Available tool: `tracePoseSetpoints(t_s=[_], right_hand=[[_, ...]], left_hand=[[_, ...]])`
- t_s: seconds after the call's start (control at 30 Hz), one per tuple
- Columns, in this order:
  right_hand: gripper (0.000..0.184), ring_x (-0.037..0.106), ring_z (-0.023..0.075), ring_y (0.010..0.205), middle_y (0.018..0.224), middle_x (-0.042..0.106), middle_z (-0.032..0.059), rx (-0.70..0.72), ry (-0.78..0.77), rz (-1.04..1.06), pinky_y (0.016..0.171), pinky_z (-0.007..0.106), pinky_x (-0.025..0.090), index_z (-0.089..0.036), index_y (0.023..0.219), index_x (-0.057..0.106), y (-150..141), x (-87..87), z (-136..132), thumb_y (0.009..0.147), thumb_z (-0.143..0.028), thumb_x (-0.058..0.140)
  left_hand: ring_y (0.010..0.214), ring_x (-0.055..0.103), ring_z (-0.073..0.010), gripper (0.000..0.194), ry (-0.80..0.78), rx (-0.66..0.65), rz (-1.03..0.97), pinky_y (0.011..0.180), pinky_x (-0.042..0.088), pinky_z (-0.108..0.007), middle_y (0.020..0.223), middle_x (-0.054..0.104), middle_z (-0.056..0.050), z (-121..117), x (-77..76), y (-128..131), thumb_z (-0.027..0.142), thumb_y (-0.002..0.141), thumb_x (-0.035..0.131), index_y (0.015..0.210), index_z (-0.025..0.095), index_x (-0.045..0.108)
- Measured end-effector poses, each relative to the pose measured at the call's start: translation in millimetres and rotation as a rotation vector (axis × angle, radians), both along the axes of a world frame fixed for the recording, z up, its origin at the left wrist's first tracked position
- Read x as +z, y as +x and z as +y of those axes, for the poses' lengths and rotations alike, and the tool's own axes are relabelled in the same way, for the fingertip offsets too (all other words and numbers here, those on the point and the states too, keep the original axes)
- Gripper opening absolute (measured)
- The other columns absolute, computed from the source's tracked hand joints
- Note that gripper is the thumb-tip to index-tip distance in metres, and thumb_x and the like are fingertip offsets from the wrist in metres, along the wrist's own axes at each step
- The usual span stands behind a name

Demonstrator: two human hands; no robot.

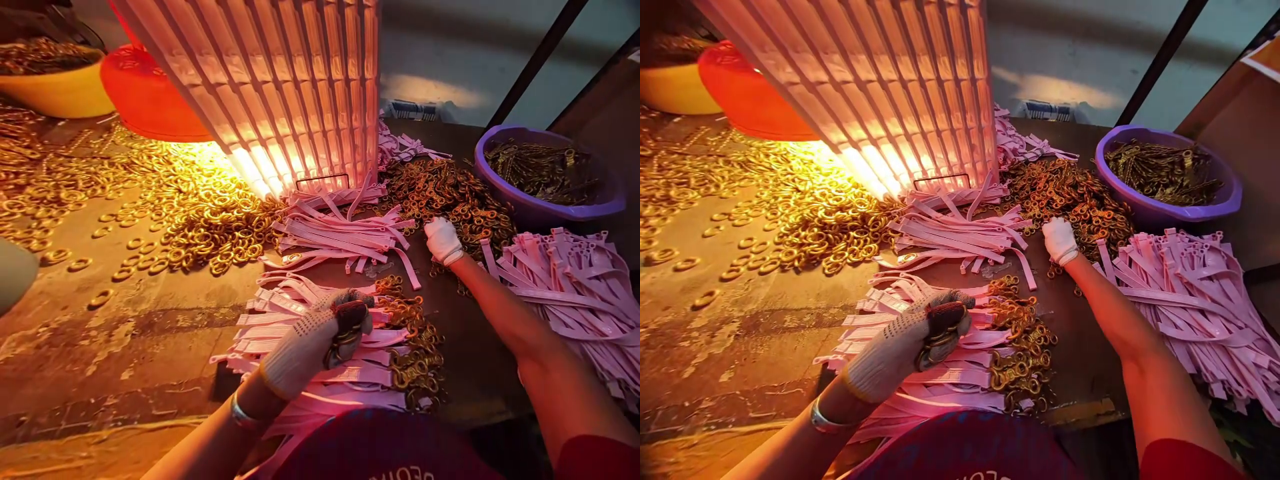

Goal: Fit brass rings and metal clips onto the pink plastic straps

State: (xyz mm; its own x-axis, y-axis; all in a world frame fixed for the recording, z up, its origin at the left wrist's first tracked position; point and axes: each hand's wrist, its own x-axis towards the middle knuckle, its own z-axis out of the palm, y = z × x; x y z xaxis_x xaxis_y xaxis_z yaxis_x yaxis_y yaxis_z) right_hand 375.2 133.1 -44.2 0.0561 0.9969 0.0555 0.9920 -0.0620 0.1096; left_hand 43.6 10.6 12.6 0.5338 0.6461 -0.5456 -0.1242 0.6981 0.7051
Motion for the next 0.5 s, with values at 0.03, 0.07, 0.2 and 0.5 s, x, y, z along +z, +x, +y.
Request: tracePoseSetpoints(t_s=[0.03,0.07,0.2,0.5], right_hand=[[0.027,0.061,0.0309,0.101,0.108,0.067,0.0271,-0.007,0.024,0.026,0.086,0.039,0.045,-0.002,0.1,0.069,-3.5,3.2,-7.2,0.085,-0.001,0.047],[0.029,0.062,0.0301,0.102,0.11,0.067,0.026,-0.005,0.045,0.054,0.088,0.038,0.047,-0.002,0.106,0.067,-8.5,6.5,-16.9,0.087,-0.002,0.046],[0.035,0.067,0.0189,0.099,0.112,0.07,0.0117,0.182,0.099,0.266,0.089,0.027,0.052,-0.015,0.129,0.056,-45.9,22.8,-76.4,0.099,-0.013,0.038],[0.051,0.06,0.0234,0.085,0.1,0.066,0.0098,0.802,0.026,0.5,0.075,0.036,0.053,-0.018,0.117,0.062,-124.0,61.9,-154.6,0.067,-0.009,0.061]], left_hand=[[0.036,0.04,-0.0051,0.031,0.058,-0.021,0.02,0.034,0.03,-0.015,0.056,0.055,0.001,-1.7,0.0,-0.3,0.044,0.085,0.071,0.08,0.014,0.066],[0.035,0.037,-0.0051,0.036,0.116,-0.039,0.038,0.033,0.028,-0.015,0.051,0.049,0.003,-3.2,-0.2,-0.8,0.048,0.086,0.07,0.074,0.014,0.064],[0.034,0.033,-0.005,0.039,0.147,-0.099,0.075,0.032,0.023,-0.016,0.048,0.046,0.005,-6.2,-3.8,-1.0,0.052,0.085,0.07,0.077,0.015,0.062],[0.038,0.038,-0.0066,0.037,0.175,-0.221,-0.071,0.035,0.029,-0.019,0.053,0.047,0.004,-11.0,-15.6,3.0,0.051,0.084,0.069,0.076,0.016,0.057]])
